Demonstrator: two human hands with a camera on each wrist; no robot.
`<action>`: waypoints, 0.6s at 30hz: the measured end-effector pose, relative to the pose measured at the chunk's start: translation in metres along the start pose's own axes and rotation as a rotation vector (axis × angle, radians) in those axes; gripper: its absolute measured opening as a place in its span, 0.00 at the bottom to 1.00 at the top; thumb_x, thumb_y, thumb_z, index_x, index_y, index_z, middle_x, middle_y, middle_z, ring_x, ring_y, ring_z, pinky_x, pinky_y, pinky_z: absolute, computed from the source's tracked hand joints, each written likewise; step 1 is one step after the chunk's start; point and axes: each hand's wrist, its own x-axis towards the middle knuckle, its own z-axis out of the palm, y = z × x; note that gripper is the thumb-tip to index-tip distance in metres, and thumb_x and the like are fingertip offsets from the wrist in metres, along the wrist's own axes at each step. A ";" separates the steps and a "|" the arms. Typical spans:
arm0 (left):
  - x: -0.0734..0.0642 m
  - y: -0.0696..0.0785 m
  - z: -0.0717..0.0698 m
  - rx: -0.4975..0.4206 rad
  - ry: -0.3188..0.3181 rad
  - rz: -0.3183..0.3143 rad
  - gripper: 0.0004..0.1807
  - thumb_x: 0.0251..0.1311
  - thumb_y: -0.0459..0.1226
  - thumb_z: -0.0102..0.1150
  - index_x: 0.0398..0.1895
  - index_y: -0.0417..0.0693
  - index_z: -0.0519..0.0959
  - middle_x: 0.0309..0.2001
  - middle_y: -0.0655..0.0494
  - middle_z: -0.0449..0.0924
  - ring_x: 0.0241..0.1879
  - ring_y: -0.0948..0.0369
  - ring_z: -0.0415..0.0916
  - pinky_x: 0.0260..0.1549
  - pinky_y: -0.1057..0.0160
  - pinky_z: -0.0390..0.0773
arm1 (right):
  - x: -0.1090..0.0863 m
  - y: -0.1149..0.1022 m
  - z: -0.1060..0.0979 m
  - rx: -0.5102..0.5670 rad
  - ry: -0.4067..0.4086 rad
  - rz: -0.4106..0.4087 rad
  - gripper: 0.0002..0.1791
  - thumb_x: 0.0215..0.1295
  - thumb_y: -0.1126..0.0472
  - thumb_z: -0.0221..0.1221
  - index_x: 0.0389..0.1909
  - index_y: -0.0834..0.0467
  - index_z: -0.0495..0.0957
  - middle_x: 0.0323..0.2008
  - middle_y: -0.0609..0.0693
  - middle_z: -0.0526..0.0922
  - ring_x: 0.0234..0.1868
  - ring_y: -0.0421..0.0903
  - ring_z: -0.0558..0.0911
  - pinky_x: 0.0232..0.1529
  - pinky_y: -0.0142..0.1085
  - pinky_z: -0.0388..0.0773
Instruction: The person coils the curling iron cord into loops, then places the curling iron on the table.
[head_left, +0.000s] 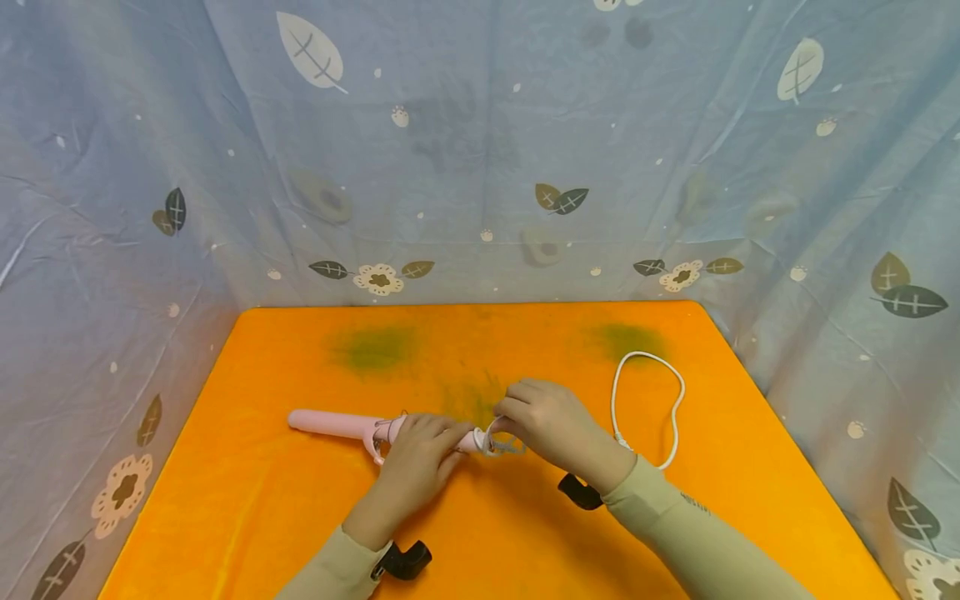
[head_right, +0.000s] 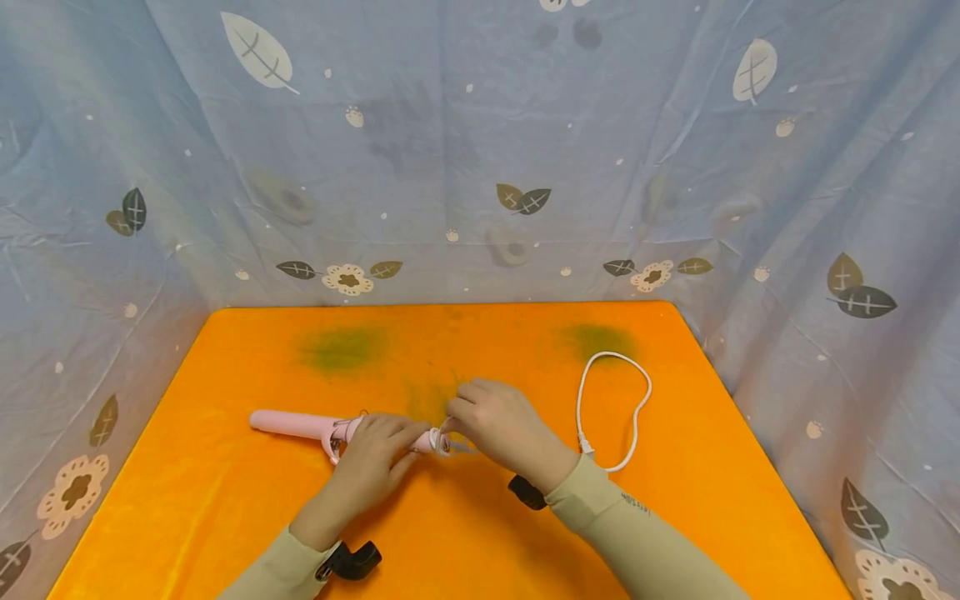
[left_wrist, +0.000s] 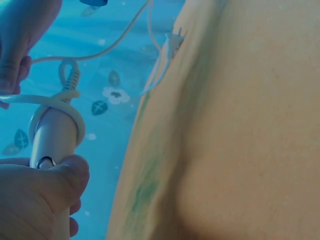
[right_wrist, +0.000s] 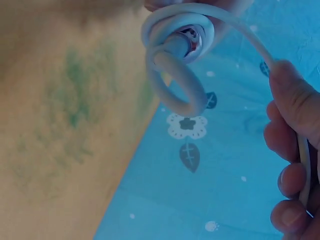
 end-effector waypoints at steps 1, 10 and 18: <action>0.000 0.000 0.000 -0.002 -0.006 0.002 0.18 0.57 0.40 0.68 0.52 0.53 0.82 0.44 0.60 0.80 0.46 0.57 0.75 0.54 0.52 0.67 | 0.000 0.000 0.000 0.010 -0.001 0.000 0.11 0.53 0.54 0.71 0.30 0.55 0.82 0.27 0.43 0.76 0.27 0.38 0.73 0.28 0.26 0.73; -0.002 0.002 -0.001 -0.001 -0.042 0.026 0.18 0.58 0.40 0.67 0.53 0.52 0.82 0.44 0.59 0.80 0.47 0.57 0.75 0.54 0.53 0.67 | 0.006 0.005 0.006 0.104 -0.040 0.026 0.09 0.54 0.54 0.70 0.29 0.53 0.81 0.27 0.42 0.75 0.26 0.36 0.73 0.28 0.25 0.72; -0.005 0.003 -0.003 0.013 0.023 0.136 0.20 0.55 0.39 0.68 0.53 0.51 0.81 0.42 0.57 0.80 0.45 0.55 0.75 0.50 0.51 0.68 | -0.006 0.021 0.024 0.322 -0.189 0.236 0.06 0.65 0.55 0.62 0.37 0.50 0.85 0.31 0.37 0.77 0.30 0.33 0.73 0.33 0.28 0.73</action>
